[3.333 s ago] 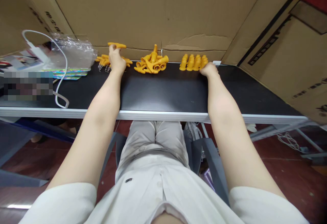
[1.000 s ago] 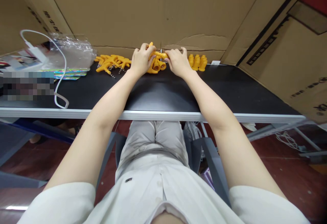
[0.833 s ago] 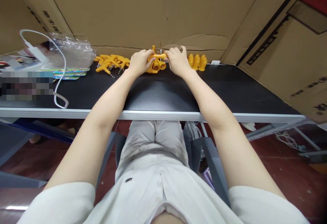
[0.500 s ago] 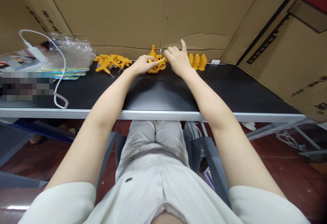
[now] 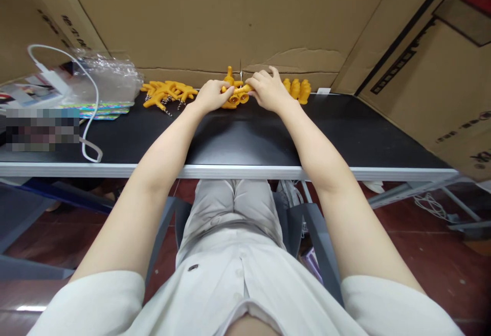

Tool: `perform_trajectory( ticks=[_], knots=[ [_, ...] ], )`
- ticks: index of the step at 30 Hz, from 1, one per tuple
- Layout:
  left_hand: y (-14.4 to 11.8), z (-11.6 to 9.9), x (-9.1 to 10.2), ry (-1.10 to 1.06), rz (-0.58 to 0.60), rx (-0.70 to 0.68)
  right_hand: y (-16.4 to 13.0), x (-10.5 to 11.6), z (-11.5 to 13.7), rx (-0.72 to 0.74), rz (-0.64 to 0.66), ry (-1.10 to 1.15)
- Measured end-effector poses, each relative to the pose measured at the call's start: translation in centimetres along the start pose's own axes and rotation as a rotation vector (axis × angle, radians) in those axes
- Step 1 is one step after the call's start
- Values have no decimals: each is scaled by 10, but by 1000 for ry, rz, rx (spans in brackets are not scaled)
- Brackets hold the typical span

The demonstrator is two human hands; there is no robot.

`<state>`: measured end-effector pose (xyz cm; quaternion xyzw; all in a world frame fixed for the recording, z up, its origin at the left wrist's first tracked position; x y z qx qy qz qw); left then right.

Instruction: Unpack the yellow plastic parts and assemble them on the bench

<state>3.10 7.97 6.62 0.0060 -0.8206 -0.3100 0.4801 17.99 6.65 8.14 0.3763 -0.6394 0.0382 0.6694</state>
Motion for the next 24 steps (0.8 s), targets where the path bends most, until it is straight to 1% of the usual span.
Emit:
perform_trajectory(
  ticks=[2, 4, 9, 12, 15, 17, 21, 24],
  knots=[
    [-1, 0, 0, 64, 17, 25, 0, 1, 1, -16, 6, 2],
    [-2, -1, 0, 79, 39, 32, 0, 7, 3, -24, -15, 8],
    [-1, -9, -5, 1, 85, -27, -2, 18, 6, -31, -74, 4],
    [0, -11, -7, 25, 75, -57, -3, 19, 4, -41, -83, 6],
    [-1, -12, -2, 102, 31, -37, -2, 16, 0, -55, -81, -13],
    [-2, -12, 2, 142, 23, -6, -2, 10, -2, -46, -57, -21],
    [-6, -13, 6, 201, 48, 38, 0, -8, -2, -8, 19, -23],
    [-6, -11, 7, 195, 57, 59, 1, -10, -4, -10, 6, -40]
  ],
)
Point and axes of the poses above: each hand's wrist, its own y-axis towards the middle knuckle, its own x-axis out of the back of the hand, z = x × y, the point moved 10 cm from there along y, towards the middle knuckle, and after that the axes turned 5 degrees about -x, right-handed, at the moved point
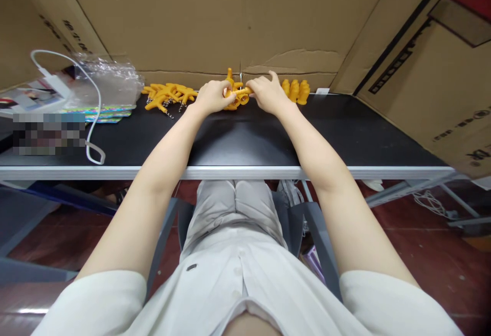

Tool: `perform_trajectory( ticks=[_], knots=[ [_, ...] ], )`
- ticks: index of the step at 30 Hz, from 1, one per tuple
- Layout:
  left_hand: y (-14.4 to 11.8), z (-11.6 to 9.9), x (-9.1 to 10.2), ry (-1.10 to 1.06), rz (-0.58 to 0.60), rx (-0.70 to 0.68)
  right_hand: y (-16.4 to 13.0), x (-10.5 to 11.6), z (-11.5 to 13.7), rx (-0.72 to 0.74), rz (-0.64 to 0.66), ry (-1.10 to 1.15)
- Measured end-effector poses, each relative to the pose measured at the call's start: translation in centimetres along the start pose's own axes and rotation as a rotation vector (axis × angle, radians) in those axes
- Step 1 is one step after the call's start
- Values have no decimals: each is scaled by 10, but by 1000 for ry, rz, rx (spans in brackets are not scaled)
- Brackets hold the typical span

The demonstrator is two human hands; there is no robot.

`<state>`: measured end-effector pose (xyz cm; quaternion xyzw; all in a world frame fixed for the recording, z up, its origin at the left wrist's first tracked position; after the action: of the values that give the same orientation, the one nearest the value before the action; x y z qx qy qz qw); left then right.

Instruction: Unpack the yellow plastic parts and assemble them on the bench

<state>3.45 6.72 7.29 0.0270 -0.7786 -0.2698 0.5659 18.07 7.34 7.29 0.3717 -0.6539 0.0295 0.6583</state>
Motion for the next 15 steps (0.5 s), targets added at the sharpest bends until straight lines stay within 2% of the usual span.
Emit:
perform_trajectory(
  ticks=[5, 8, 11, 13, 15],
  knots=[
    [4, -4, -1, -176, 8, -17, -1, 19, -1, -37, -111, -26],
    [4, -10, -9, -357, 101, 16, -2, 32, 3, -56, -148, -14],
    [-2, -13, -16, -507, 208, 84, -4, 41, 7, -84, -127, 2],
    [-6, -16, -21, -575, 277, 90, -5, 46, -1, -156, -95, -7],
    [-8, -16, -25, -634, 316, 81, -10, 52, -20, -264, -83, -21]
  ],
)
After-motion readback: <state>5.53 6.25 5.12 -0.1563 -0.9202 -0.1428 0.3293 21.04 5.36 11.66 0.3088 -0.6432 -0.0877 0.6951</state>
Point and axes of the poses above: each hand's wrist, its own y-axis towards the middle knuckle, its own x-axis out of the back of the hand, z = x × y, the point moved 10 cm from there along y, towards the middle knuckle, and after that the axes turned 5 degrees about -x, right-handed, at the moved point
